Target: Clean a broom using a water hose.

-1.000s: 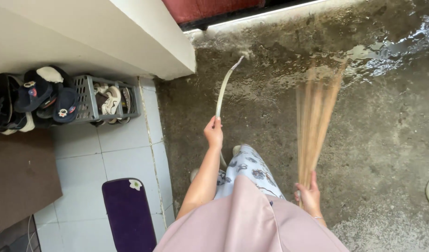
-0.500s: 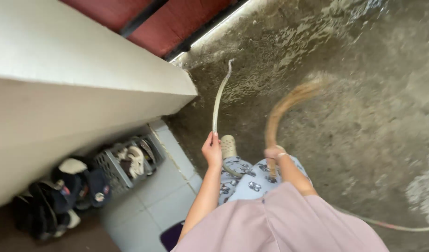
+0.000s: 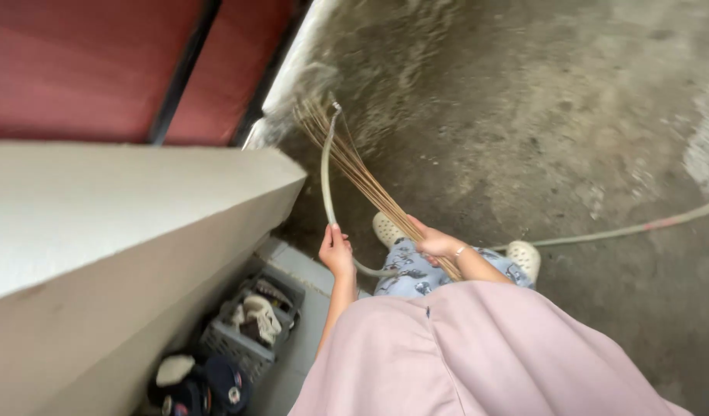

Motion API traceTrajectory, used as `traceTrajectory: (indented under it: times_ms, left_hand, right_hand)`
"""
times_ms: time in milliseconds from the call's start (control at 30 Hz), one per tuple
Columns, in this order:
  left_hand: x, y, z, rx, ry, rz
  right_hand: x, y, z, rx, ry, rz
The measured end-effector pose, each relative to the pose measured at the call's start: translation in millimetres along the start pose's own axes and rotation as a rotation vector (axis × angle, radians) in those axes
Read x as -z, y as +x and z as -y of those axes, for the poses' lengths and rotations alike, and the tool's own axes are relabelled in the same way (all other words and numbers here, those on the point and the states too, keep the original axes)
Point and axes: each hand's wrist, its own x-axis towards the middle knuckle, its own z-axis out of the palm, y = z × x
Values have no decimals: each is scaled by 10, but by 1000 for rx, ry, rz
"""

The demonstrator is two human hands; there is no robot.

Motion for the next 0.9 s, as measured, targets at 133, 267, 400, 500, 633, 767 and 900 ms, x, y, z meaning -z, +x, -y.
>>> traceTrajectory:
  times_ms: [133, 267, 400, 500, 633, 767, 900]
  left_hand:
    - [-272, -211, 47, 7, 92, 148]
    - [-821, -500, 289, -68, 237, 378]
    - [-1378, -1222, 612, -258, 591, 619]
    - [-1690, -1795, 1063, -494, 746, 809]
    - [-1851, -2711, 1562, -466, 939, 938]
    - [-1924, -3244, 2153, -584, 978, 1067]
    - [-1936, -3447, 2573, -552, 1027, 1025]
  right_hand:
    - [281, -750, -542, 101, 137, -161]
    - [414, -1378, -1084, 170, 335, -361]
    - [361, -1818, -1905, 196, 590, -590]
    - [324, -1997, -2637, 225, 808, -712]
    - [220, -2185, -3597, 278, 1035, -773]
    - [269, -2214, -4481, 333, 1263, -864]
    - [311, -2288, -5071, 413, 1396, -942]
